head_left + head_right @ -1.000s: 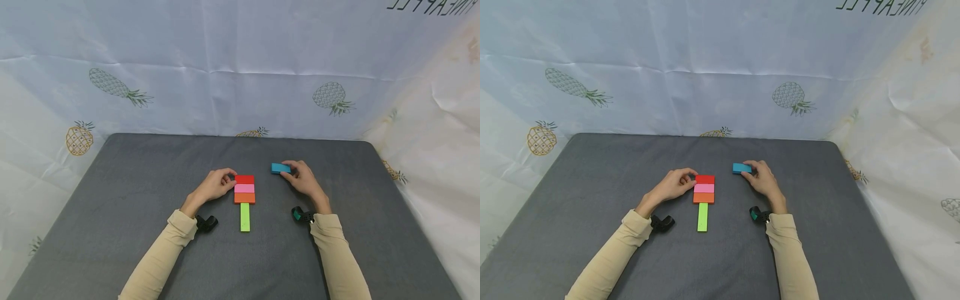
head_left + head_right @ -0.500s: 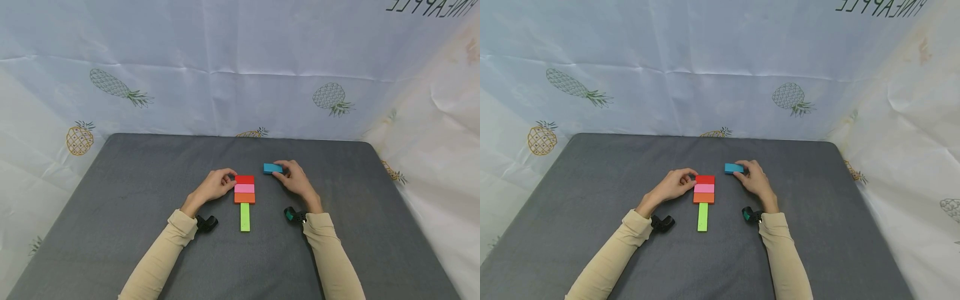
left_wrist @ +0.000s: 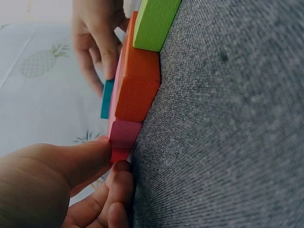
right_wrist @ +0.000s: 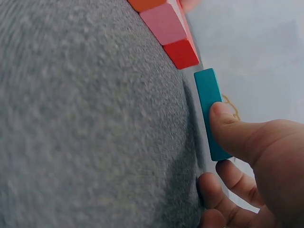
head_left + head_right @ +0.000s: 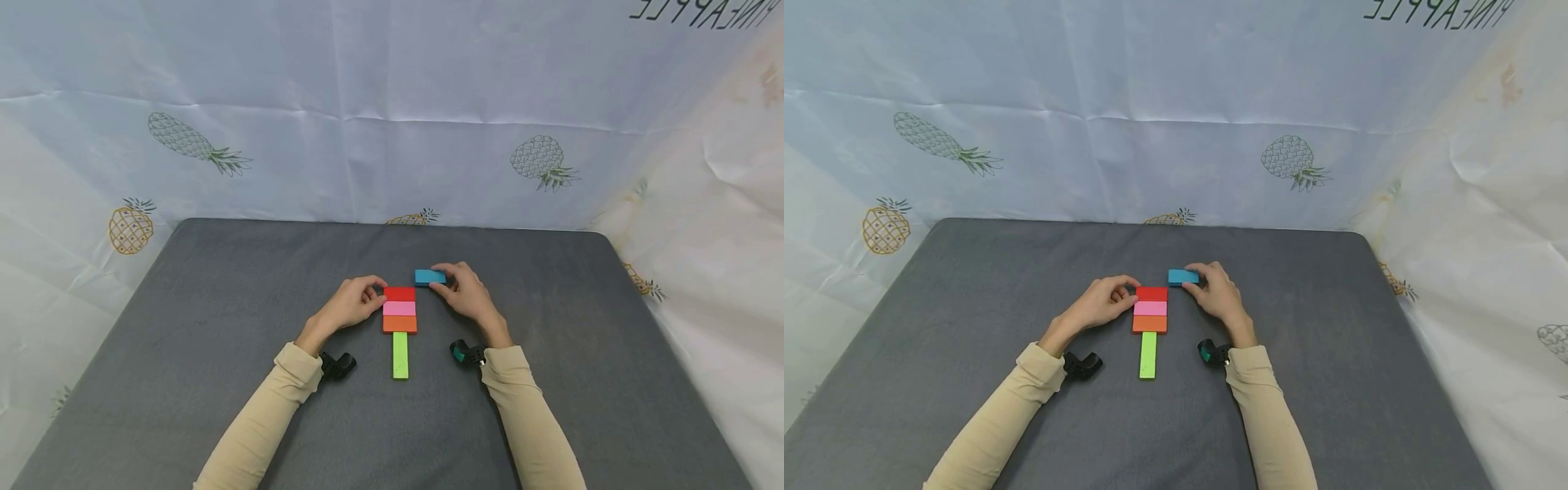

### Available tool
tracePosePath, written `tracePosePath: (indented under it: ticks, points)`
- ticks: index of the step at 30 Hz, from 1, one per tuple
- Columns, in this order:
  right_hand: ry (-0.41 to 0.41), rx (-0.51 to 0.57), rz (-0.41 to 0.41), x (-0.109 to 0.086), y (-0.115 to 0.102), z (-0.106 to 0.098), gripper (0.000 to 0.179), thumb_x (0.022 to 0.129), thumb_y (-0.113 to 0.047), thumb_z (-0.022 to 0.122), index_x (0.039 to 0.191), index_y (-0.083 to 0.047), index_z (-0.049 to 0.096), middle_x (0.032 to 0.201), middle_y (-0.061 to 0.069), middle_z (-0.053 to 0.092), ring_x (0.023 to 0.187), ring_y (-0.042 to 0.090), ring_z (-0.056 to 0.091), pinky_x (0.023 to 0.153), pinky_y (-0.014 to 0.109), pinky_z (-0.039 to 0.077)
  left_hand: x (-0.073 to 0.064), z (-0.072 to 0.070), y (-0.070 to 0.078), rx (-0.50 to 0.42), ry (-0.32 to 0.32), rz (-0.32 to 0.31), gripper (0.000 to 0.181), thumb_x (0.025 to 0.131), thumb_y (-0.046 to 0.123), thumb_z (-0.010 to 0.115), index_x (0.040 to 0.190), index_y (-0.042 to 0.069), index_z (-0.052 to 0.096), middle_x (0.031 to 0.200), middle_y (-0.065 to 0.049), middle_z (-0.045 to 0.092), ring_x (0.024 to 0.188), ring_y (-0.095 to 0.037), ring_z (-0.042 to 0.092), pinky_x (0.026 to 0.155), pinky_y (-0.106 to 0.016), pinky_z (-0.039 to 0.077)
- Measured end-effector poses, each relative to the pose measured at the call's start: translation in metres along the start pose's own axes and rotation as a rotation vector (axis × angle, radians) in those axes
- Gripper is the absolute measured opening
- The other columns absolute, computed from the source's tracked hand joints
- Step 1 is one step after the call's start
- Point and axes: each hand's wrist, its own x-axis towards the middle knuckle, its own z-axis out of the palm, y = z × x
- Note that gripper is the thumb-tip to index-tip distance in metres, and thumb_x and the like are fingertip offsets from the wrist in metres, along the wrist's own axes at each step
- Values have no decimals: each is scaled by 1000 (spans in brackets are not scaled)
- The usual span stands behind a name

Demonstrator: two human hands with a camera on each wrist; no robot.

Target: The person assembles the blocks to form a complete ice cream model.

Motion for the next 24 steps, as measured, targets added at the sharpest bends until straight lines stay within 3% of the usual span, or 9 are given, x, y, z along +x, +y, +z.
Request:
tracePosePath:
  ticks: [24]
  points:
    - [-41, -112, 27, 0, -11, 10, 41, 96, -31, 73, 134, -16, 67, 107, 14, 60, 76, 19, 52, 62, 27, 41, 0, 0, 1, -8, 1, 1, 28, 100, 15, 65, 124, 2, 67, 85, -8, 68, 60, -6, 52, 58, -20, 44]
